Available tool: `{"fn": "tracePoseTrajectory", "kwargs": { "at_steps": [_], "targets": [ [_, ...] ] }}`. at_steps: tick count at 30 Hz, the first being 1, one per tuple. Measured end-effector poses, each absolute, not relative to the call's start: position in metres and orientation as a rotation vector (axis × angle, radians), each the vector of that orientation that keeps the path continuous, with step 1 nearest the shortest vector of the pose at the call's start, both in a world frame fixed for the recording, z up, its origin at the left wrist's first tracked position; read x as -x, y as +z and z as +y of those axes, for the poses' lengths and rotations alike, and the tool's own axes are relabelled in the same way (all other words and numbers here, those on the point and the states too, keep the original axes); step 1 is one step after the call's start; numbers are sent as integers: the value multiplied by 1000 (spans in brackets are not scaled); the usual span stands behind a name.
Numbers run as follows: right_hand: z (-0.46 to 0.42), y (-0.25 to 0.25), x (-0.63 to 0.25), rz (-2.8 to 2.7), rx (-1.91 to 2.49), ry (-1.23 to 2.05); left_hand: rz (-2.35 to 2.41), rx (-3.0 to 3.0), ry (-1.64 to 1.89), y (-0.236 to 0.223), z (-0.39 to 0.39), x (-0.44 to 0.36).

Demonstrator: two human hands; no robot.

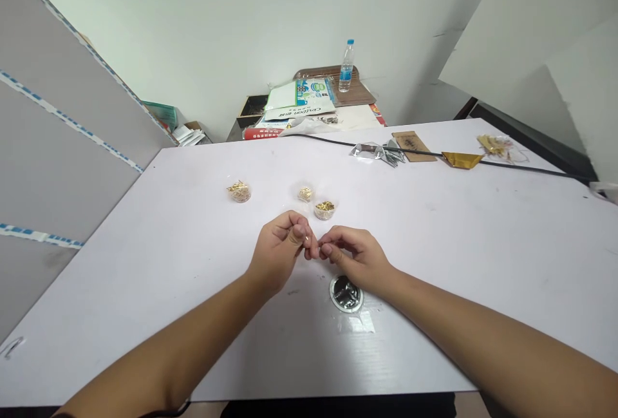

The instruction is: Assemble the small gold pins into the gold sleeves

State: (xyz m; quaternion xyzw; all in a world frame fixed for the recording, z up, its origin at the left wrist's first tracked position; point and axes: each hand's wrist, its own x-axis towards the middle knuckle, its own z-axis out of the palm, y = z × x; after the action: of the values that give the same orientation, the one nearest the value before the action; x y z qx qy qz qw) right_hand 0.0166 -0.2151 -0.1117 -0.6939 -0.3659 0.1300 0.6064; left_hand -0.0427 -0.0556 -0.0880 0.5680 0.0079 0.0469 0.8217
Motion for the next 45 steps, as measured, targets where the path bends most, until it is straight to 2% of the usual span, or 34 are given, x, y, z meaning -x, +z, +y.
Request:
{"fn": "tracePoseTrajectory", "kwargs": {
  "at_steps": [4,17,26,34,45],
  "targets": [
    [-216,-112,-17,-850,1614,278,124,-1250,119,-97,-57,45],
    [-221,-110,-27,-1094,1761,-72,-63,-1476,196,-110,-50,47],
    [-221,-107,-24,-1113,1712,-24,-234,-1550,279,-116,-54,50],
    [-220,-107,-22,-1097,1683,26,-269,-1534,170,-118,-54,50],
    [-219,-108,-22,-1099,1701,-133,-137,-1610,-62,-111,-53,51]
  ]
}}
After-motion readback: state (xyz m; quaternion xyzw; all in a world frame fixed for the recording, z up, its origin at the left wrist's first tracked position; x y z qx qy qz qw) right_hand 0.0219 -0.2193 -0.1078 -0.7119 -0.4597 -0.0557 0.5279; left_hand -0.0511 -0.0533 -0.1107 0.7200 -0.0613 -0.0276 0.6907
